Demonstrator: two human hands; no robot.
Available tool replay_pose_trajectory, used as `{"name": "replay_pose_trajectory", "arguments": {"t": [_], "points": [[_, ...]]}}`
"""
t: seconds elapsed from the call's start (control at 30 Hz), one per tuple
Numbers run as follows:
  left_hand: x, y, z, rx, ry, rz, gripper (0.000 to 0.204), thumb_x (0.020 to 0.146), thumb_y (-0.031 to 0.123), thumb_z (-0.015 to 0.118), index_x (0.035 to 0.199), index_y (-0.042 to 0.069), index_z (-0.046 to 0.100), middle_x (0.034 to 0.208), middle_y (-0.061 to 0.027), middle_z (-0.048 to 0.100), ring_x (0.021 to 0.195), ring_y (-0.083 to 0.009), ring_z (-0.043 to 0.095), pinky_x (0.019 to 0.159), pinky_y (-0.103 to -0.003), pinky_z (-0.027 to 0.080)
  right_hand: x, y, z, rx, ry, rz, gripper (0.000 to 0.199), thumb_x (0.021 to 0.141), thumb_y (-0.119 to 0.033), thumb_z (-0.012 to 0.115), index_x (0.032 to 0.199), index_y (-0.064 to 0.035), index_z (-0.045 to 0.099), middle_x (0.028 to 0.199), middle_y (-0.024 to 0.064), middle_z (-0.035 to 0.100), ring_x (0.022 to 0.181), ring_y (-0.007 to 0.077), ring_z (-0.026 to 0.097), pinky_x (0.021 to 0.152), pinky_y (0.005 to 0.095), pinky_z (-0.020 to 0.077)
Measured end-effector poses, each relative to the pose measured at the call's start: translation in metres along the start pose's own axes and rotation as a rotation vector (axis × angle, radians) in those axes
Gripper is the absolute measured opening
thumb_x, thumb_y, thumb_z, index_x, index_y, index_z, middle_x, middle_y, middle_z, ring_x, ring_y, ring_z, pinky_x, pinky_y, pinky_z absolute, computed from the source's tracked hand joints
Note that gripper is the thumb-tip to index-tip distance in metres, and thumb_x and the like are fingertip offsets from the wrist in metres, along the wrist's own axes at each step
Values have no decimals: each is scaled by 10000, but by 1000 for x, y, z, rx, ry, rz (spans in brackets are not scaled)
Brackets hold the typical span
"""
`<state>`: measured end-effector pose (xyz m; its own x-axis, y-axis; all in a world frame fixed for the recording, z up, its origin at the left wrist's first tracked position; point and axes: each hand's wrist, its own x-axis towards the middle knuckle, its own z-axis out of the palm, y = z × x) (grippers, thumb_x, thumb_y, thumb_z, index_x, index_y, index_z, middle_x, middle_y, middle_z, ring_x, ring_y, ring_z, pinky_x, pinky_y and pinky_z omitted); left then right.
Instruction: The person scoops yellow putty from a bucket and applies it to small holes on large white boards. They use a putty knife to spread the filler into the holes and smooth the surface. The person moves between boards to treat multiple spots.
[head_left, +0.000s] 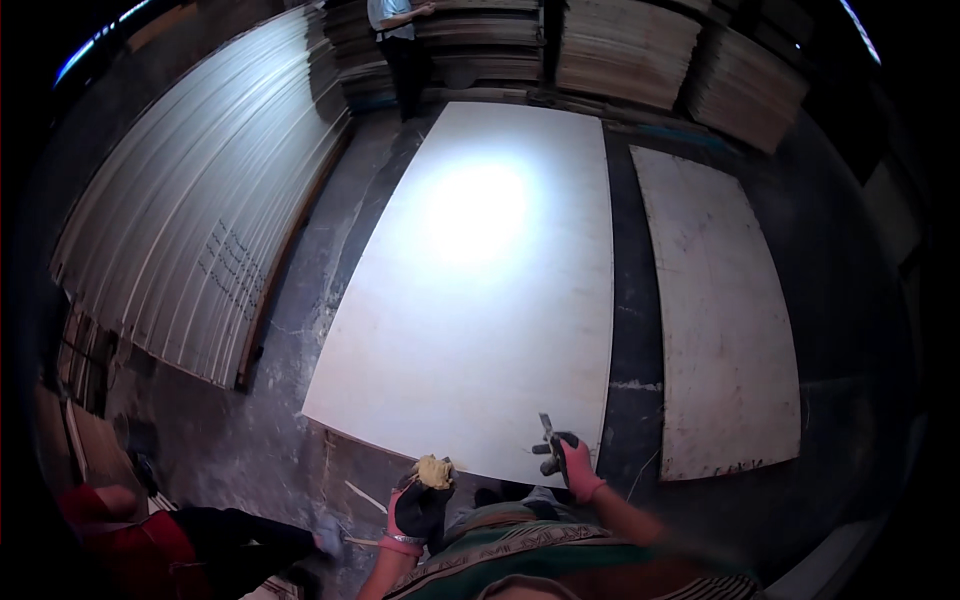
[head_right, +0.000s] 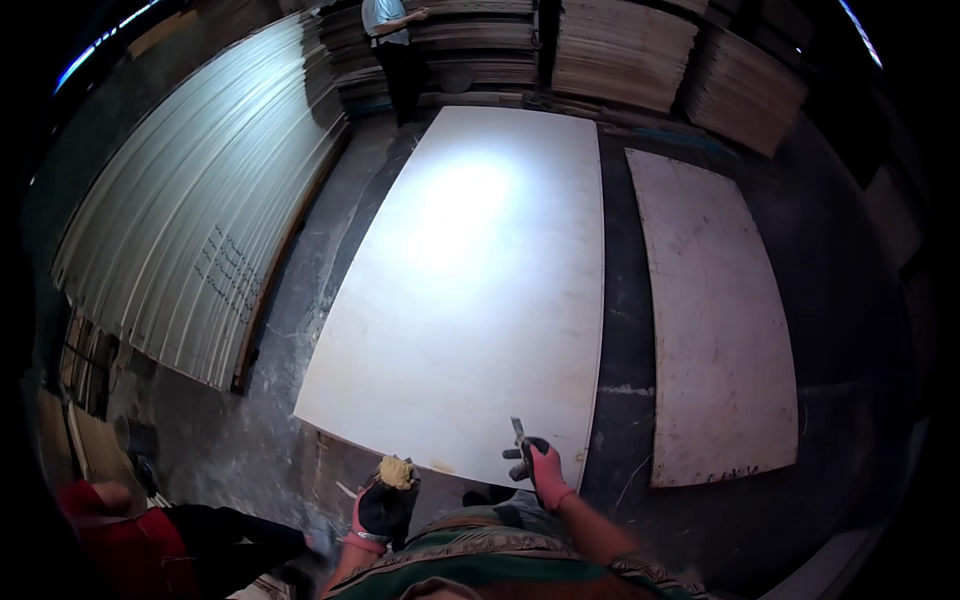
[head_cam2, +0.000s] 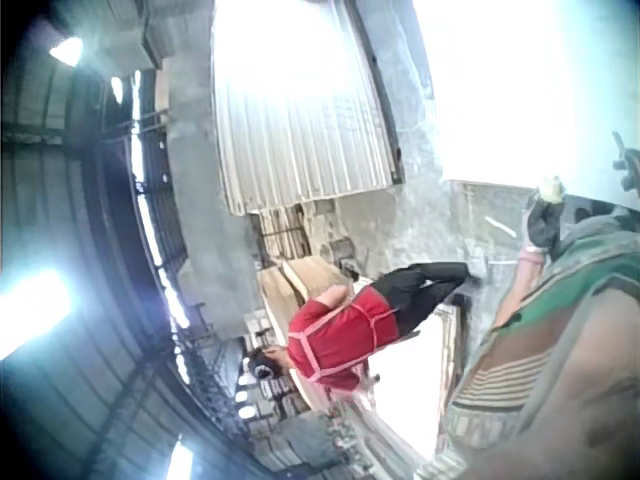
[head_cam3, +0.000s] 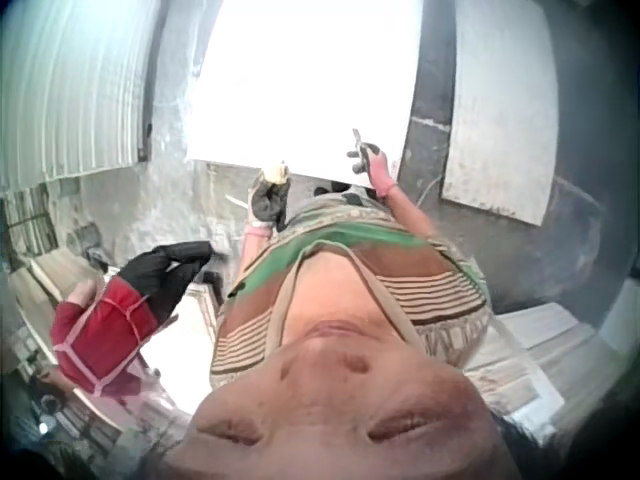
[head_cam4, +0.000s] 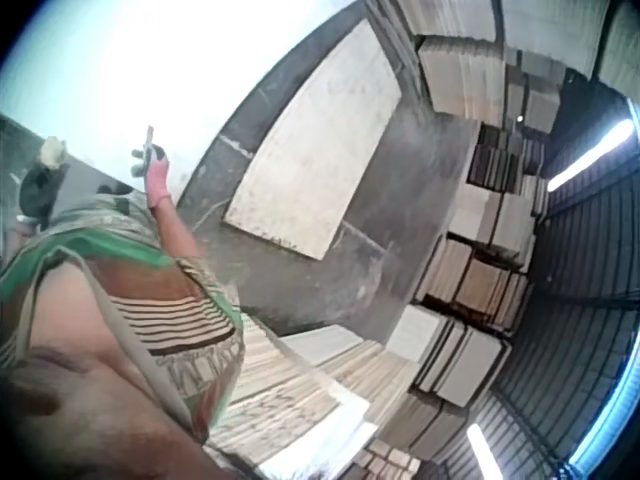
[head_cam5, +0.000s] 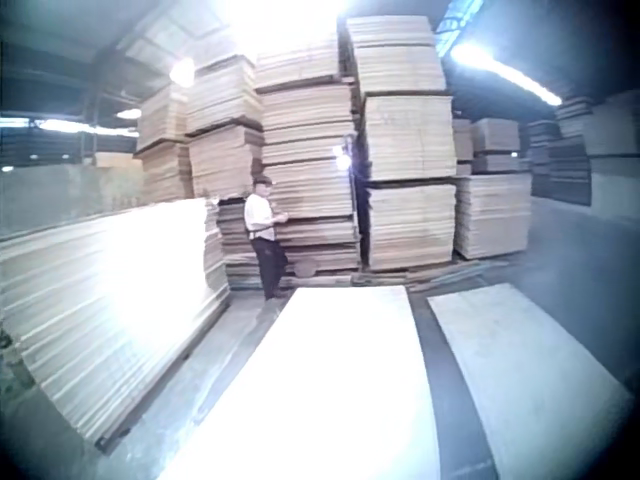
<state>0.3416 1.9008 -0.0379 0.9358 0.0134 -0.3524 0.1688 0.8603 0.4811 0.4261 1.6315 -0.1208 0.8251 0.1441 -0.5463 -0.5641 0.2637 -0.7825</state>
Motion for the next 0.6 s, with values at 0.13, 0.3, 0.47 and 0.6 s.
{"name": "replay_pose_trajectory", "arguments": {"t": [0.13,0.3,0.47,0.6], "points": [[8,1,16,216,-11,16,374,820,70,468,1178,-26,418,1169,-179,486,1094,-291,477,914,-430,409,11,47,-26,115,40,88,253,874,-126,392,1099,-17,434,889,187,623,547,238,604,479,297,491],[14,2,20,155,12,-54,342,848,107,439,1173,5,436,1161,-141,501,1094,-282,480,914,-433,402,38,93,-77,118,141,213,276,867,-85,374,1141,-57,395,892,196,616,600,295,618,496,355,507],[17,12,17,224,-50,-67,361,836,103,449,1190,33,428,1181,-107,491,1079,-280,485,902,-413,399,58,176,-193,292,335,336,238,849,-217,381,914,-20,496,900,252,592,658,408,584,570,478,496],[22,15,-1,84,-56,-31,411,818,94,460,1220,35,398,1194,-133,475,1100,-286,463,919,-447,386,37,196,-209,232,520,291,151,813,-104,457,907,1,511,822,231,606,610,395,600,534,493,516]]}}
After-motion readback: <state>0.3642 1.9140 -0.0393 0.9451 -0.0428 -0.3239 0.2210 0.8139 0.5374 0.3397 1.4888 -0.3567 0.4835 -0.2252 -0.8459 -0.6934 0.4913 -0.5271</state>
